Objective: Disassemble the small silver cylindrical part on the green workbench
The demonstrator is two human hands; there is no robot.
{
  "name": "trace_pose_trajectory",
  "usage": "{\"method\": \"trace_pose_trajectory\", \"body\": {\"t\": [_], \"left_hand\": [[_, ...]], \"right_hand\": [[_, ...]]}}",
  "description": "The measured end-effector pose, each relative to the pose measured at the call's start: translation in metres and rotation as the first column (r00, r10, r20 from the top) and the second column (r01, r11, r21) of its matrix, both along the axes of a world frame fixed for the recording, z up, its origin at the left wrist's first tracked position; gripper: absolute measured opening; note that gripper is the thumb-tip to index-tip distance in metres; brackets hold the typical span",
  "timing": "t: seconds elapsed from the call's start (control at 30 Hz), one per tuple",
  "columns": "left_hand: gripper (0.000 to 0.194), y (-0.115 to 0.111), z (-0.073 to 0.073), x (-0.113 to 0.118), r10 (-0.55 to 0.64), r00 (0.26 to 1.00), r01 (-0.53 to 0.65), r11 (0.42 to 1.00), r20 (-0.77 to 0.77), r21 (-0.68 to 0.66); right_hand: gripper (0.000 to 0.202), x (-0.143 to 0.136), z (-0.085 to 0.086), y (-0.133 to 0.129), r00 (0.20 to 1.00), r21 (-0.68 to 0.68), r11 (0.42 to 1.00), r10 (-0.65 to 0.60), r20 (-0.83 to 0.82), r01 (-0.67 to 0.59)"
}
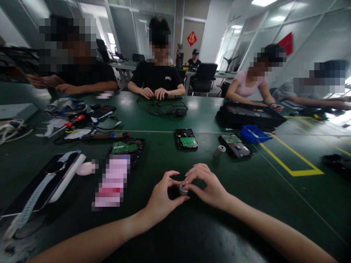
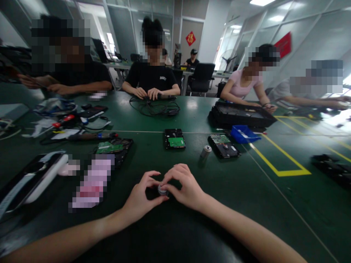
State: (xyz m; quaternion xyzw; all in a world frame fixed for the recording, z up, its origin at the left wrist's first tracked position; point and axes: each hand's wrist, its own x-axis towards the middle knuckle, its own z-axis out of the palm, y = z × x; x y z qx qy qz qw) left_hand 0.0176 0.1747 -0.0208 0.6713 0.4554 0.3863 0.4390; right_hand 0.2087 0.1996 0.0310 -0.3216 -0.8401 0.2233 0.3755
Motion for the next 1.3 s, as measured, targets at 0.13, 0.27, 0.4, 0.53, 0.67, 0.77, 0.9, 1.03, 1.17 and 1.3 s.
{"method": "trace_pose_trajectory", "body": {"t": [0.13,0.27,0.4,0.53,0.67,0.77,0.9,1.03,1.17,1.3], "left_hand": [[0.067,0.001,-0.001,-0.001,0.015,1.0,-0.015,1.0,-0.026,0.016],[0.067,0.001,0.0,-0.001,0.015,0.999,-0.015,1.0,-0.037,0.008],[0.066,0.001,-0.001,-0.001,0.01,0.999,-0.01,1.0,-0.034,0.01],[0.066,0.001,-0.002,-0.001,0.019,0.999,-0.018,0.999,-0.045,0.029],[0.066,0.001,-0.002,-0.002,0.019,0.998,-0.016,0.999,-0.06,0.037],[0.066,0.0,-0.001,-0.001,0.015,0.998,-0.014,0.999,-0.054,0.031],[0.066,0.0,0.0,0.0,0.015,0.999,-0.014,1.0,-0.041,0.017],[0.065,0.0,0.001,0.0,0.014,1.0,-0.014,1.0,-0.027,0.005],[0.064,0.0,0.0,0.0,0.009,1.0,-0.009,1.0,-0.013,0.003],[0.063,0.0,0.001,0.001,-0.008,1.0,0.008,1.0,0.021,-0.005]], "right_hand": [[0.012,0.017,0.003,-0.001,0.997,-0.015,0.998,-0.063,-0.051,0.062],[0.01,0.044,-0.014,-0.007,0.989,-0.148,0.983,-0.095,0.11,0.111],[0.008,0.059,-0.038,-0.018,0.977,-0.171,0.977,-0.09,0.195,0.124],[0.024,0.062,-0.048,-0.022,0.977,-0.178,0.971,-0.129,0.172,0.16],[0.013,0.061,-0.048,-0.02,0.974,-0.194,0.964,-0.146,0.175,0.18],[0.008,0.055,-0.04,-0.018,0.979,-0.181,0.967,-0.159,0.131,0.181],[0.01,0.038,-0.016,-0.015,0.987,-0.164,0.973,-0.162,0.017,0.163],[0.011,0.015,0.003,-0.009,0.997,-0.096,0.994,-0.065,-0.032,0.061],[0.01,0.002,0.003,-0.006,0.999,-0.098,0.995,-0.028,-0.03,0.025],[0.01,-0.001,-0.002,-0.006,0.999,-0.093,0.995,-0.024,-0.024,0.022]]}}
